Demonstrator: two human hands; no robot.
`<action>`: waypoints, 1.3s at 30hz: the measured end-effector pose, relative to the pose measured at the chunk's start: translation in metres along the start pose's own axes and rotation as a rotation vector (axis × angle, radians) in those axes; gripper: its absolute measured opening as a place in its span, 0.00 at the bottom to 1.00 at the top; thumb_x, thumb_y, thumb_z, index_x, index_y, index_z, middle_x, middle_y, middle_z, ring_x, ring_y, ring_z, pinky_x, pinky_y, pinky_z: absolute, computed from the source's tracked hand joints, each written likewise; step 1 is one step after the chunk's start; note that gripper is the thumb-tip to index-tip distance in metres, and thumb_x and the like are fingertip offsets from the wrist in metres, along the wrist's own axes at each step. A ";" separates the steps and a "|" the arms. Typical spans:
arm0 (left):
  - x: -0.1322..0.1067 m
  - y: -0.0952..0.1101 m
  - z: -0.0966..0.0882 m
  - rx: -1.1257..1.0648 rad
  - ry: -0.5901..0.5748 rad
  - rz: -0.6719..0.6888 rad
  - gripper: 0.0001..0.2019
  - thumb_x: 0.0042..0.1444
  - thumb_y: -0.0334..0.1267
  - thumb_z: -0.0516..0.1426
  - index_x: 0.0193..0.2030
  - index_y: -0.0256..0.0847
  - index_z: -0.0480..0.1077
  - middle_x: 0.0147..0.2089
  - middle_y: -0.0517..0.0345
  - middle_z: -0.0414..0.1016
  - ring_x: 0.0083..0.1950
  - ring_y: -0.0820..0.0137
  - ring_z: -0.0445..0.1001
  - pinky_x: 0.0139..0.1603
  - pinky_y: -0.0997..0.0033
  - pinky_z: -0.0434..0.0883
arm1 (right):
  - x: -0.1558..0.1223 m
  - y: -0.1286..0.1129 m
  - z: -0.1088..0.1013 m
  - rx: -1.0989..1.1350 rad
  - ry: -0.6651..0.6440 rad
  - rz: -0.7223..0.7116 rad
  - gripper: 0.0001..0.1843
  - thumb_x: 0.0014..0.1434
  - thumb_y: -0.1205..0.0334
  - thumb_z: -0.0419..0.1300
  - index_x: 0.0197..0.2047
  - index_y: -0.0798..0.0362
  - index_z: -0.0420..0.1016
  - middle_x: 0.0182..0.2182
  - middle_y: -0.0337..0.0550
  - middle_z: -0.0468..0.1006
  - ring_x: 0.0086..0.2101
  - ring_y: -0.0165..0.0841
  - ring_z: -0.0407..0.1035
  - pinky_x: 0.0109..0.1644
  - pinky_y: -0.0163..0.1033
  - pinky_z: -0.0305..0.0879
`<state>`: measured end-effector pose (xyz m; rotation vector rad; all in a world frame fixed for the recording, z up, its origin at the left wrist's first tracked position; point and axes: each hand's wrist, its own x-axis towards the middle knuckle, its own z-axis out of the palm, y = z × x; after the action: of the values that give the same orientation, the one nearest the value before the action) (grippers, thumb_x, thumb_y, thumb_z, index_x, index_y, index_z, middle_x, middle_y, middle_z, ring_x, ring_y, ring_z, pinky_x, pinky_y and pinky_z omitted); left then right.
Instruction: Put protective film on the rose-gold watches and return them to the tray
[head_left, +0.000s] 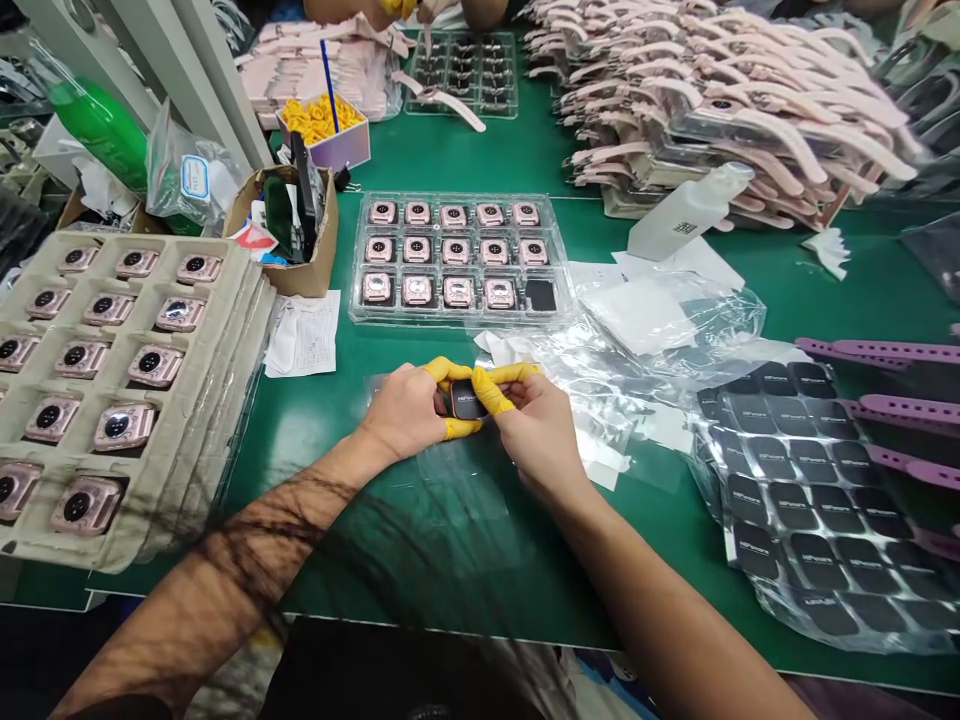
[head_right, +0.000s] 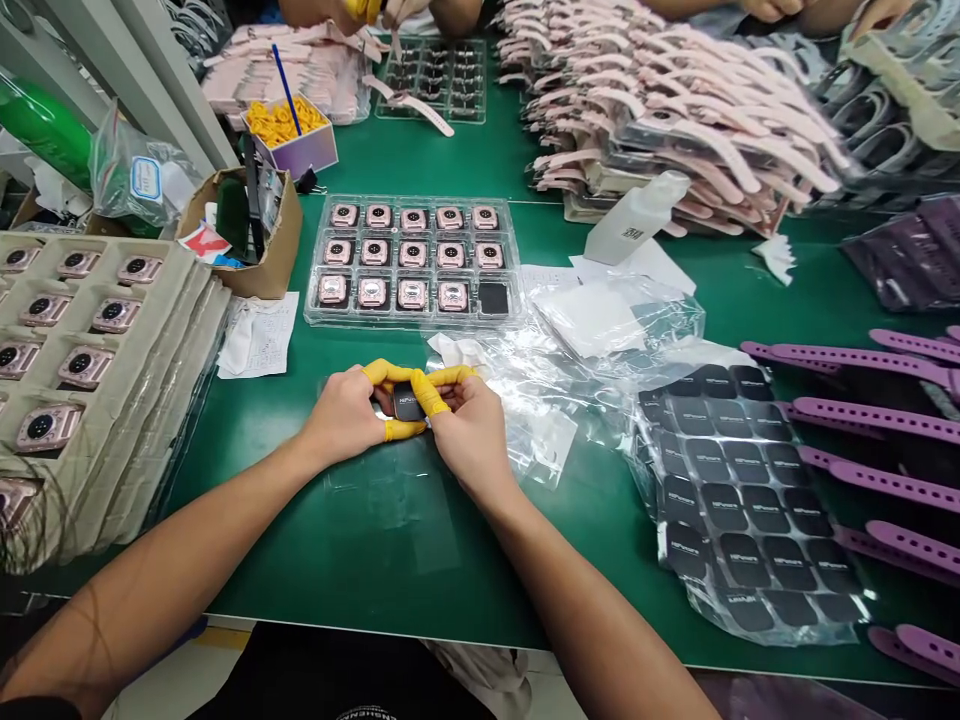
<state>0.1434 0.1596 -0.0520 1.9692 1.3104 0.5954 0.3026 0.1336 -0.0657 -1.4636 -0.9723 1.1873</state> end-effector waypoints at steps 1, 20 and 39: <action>0.000 0.001 -0.001 0.004 -0.004 -0.009 0.23 0.45 0.43 0.69 0.50 0.44 0.78 0.30 0.62 0.78 0.35 0.65 0.72 0.40 0.68 0.67 | 0.000 0.001 0.000 -0.010 -0.002 -0.005 0.19 0.49 0.45 0.71 0.34 0.51 0.75 0.31 0.39 0.79 0.33 0.33 0.73 0.39 0.40 0.68; -0.001 0.003 -0.002 -0.011 -0.006 -0.022 0.24 0.44 0.42 0.69 0.50 0.44 0.77 0.29 0.64 0.77 0.36 0.67 0.74 0.40 0.69 0.69 | -0.001 0.004 0.001 -0.051 0.026 -0.048 0.18 0.51 0.46 0.70 0.34 0.51 0.75 0.31 0.39 0.79 0.33 0.33 0.74 0.38 0.40 0.69; -0.001 0.002 -0.001 -0.007 -0.013 -0.024 0.24 0.45 0.43 0.69 0.50 0.45 0.77 0.30 0.63 0.78 0.37 0.66 0.74 0.39 0.68 0.69 | -0.003 0.004 0.002 -0.048 0.040 -0.045 0.16 0.52 0.47 0.69 0.34 0.51 0.75 0.30 0.38 0.78 0.32 0.33 0.73 0.38 0.40 0.68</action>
<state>0.1432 0.1584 -0.0498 1.9459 1.3199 0.5743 0.3005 0.1302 -0.0690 -1.4907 -1.0073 1.1051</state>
